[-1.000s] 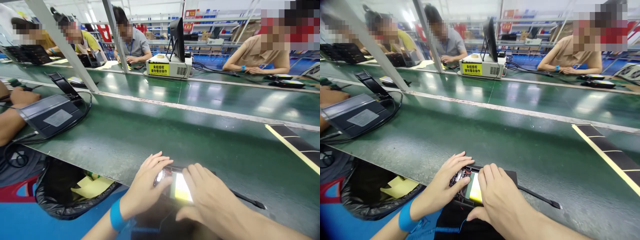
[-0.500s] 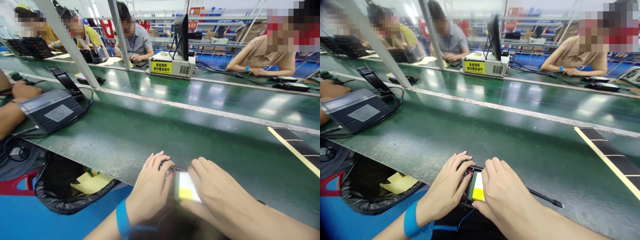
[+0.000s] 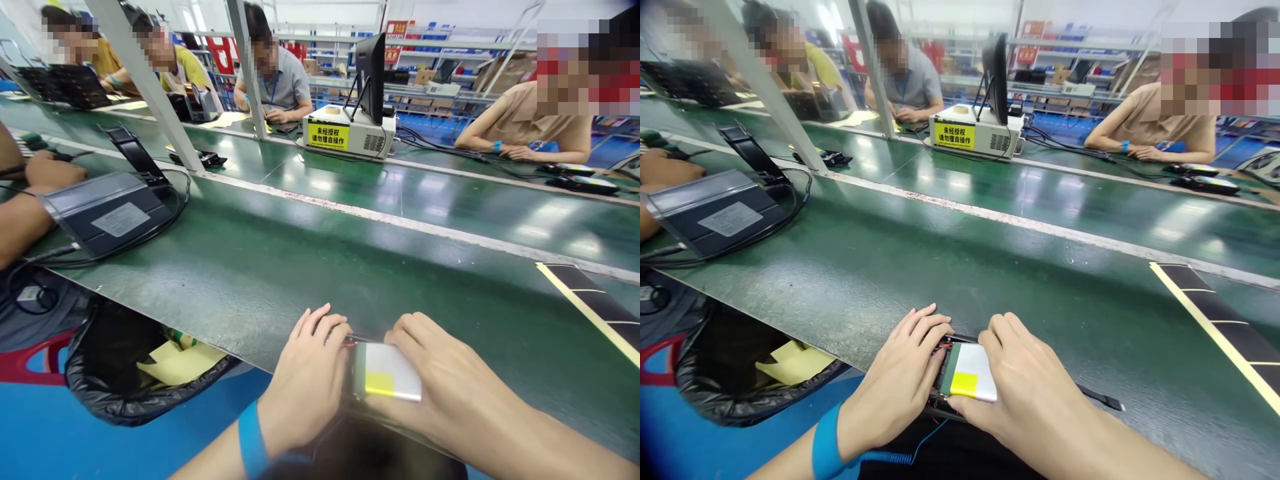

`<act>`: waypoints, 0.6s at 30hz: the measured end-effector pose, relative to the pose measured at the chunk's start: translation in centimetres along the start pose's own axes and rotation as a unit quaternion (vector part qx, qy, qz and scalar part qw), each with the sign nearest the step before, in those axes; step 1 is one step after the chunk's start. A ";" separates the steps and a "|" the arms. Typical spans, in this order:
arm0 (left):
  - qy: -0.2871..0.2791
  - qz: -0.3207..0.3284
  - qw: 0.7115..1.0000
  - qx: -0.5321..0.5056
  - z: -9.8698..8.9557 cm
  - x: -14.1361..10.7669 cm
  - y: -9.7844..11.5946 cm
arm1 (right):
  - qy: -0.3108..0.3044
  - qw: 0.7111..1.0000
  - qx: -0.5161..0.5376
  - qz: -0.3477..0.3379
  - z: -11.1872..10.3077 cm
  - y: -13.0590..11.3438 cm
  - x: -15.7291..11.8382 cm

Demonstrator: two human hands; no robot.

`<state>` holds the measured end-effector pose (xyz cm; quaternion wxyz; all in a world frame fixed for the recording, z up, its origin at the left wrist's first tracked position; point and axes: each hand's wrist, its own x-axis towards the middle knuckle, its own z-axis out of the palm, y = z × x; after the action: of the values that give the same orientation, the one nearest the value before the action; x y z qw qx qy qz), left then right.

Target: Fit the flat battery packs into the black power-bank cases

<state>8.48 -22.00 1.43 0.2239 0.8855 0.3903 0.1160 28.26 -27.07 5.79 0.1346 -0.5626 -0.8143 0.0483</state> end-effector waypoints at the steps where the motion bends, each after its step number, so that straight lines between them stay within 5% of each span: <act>1: 0.001 0.001 1.000 -0.003 0.0 0.0 -0.1 | -0.010 1.000 0.014 0.017 0.0 0.0 0.0; 5: 0.003 0.004 0.998 -0.058 0.2 -0.2 -0.6 | -0.072 0.994 0.058 0.054 -0.3 0.1 0.1; 10: 0.070 0.016 0.988 -0.136 -0.6 -1.4 -1.4 | -0.120 0.983 0.096 0.097 -0.1 0.9 -0.5; 14: -0.007 0.031 0.982 -0.186 -2.0 -1.8 -2.0 | -0.084 0.987 0.116 0.068 0.9 1.5 -1.3; 18: -0.011 0.001 0.980 -0.201 -2.6 -1.3 -2.6 | -0.024 0.992 0.121 0.034 1.5 1.5 -1.7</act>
<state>4.95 -20.60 2.35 0.4012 0.8239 0.3561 0.1826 29.76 -27.94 3.69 0.1799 -0.5683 -0.7859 0.1645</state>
